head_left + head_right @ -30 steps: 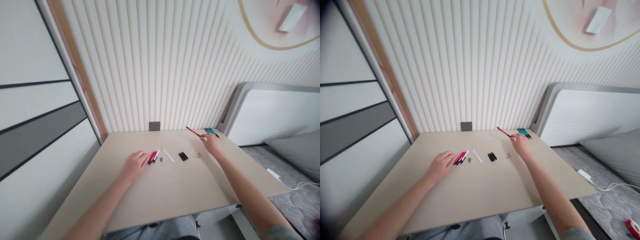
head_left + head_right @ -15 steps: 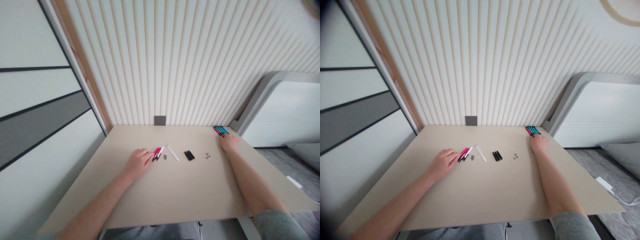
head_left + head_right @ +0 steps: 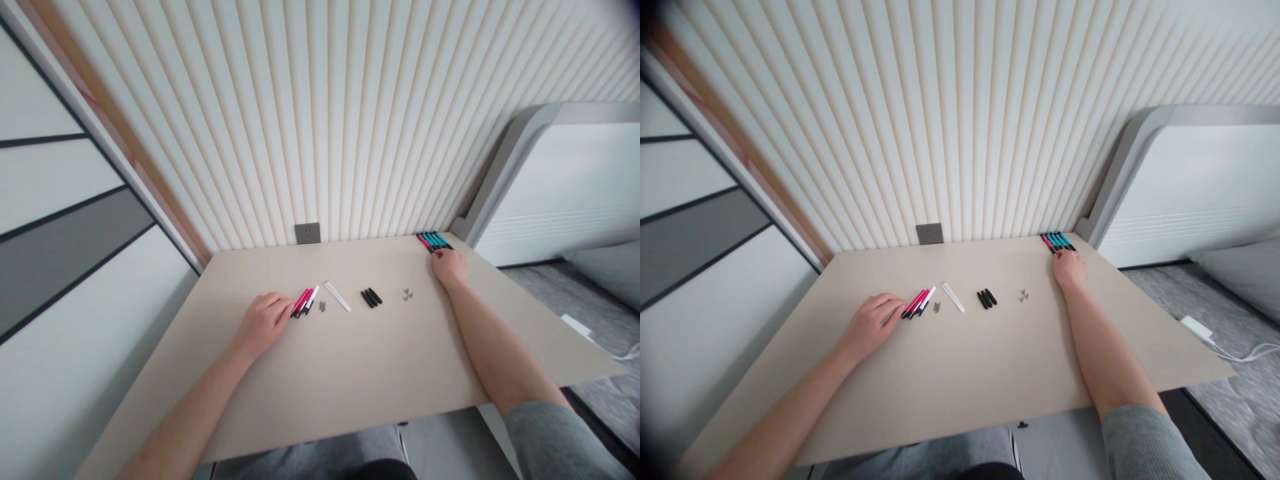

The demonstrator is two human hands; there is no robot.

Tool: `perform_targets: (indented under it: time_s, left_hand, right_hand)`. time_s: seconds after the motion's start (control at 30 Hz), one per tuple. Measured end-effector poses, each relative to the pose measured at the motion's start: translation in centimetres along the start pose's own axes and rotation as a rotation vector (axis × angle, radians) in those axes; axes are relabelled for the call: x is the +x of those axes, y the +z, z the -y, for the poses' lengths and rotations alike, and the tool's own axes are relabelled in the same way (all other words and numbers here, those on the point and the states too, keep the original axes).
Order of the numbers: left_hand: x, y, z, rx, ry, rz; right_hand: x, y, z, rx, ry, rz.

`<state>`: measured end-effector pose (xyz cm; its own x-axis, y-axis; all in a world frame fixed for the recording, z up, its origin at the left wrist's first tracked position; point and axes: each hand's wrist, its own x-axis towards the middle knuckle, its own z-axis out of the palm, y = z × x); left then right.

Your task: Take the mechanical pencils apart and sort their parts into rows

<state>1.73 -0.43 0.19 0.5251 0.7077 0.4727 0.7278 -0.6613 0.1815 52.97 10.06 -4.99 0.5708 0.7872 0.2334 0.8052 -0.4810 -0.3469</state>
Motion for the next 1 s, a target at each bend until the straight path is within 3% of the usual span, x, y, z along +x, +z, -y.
perform_targets:
  time_s: [0.23,0.33,0.47,0.6,0.7,0.83,1.0]
  left_hand:
    - [-0.2,-0.3,0.8,0.027,-0.034,0.015]
    - [-0.5,-0.5,1.5,0.037,-0.064,0.025]
    - [-1.0,-0.6,2.2,0.041,-0.078,0.062]
    - [-1.2,-0.6,2.9,0.065,-0.123,0.000]
    - [-1.3,-0.7,3.7,0.065,-0.141,-0.052]
    - [-1.5,-0.9,3.8,0.035,-0.085,0.025]
    - [-1.5,-0.9,2.2,0.026,0.031,0.113]
  right_hand:
    - [0.5,0.9,-0.7,0.094,-0.060,-0.047]
    - [0.2,1.1,-1.0,0.185,-0.121,-0.129]
    - [-1.4,0.1,0.5,0.300,-0.217,-0.215]
    - [-5.1,-2.4,5.0,0.421,-0.438,-0.245]
    - [-9.3,-4.2,9.4,0.448,-0.669,-0.115]
    - [-15.4,-4.6,14.4,0.412,-0.841,-0.008]
    - [-20.3,-3.5,15.6,0.343,-0.957,0.064]
